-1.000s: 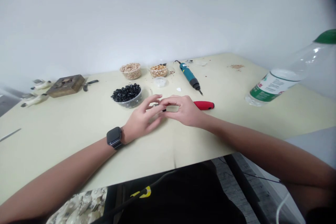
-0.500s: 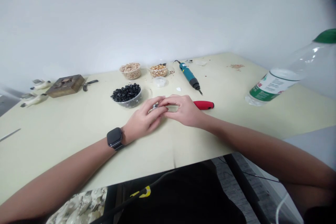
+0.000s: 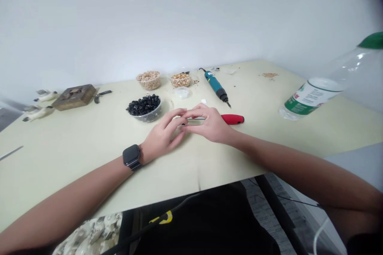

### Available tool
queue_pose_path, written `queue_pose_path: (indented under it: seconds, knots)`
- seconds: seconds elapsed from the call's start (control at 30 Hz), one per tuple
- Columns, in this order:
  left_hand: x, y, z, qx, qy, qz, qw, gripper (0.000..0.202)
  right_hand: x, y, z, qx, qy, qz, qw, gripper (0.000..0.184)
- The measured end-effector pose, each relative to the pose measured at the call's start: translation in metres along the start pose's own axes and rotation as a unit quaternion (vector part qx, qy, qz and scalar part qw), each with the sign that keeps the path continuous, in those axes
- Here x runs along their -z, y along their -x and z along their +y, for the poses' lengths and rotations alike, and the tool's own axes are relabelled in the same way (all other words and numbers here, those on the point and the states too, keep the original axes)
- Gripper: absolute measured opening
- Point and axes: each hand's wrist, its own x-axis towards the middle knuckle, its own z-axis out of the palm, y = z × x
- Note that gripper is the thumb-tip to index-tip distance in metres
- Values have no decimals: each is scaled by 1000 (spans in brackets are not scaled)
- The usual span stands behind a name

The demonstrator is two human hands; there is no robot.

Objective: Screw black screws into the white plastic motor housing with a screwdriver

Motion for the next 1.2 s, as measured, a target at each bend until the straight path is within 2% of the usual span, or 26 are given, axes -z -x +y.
queue_pose_path:
  seconds: [0.13, 0.23, 0.4, 0.5, 0.73, 1.0, 1.2]
  knots:
    - [-1, 1, 0, 22, 27, 10, 999, 47, -1, 0, 1, -5, -12, 12, 1000, 31]
    - [0, 1, 1, 60, 62, 14, 996, 47, -1, 0, -1, 7, 2, 29, 1000, 26]
    - [3, 1, 3, 68, 88, 25, 993, 36, 1, 0, -5, 119, 59, 31, 991, 19]
    - [3, 1, 2, 58, 61, 40, 996, 28, 1, 0, -4, 152, 93, 29, 984, 21]
    - [1, 0, 0, 8, 10, 41, 999, 27, 1, 0, -4, 155, 106, 26, 982, 22]
    - [0, 0, -1, 6, 8, 67, 998, 18, 0, -1, -10, 183, 121, 13, 976, 11]
    - [-2, -1, -2, 10, 16, 78, 997, 15, -1, -1, -8, 185, 118, 19, 976, 13]
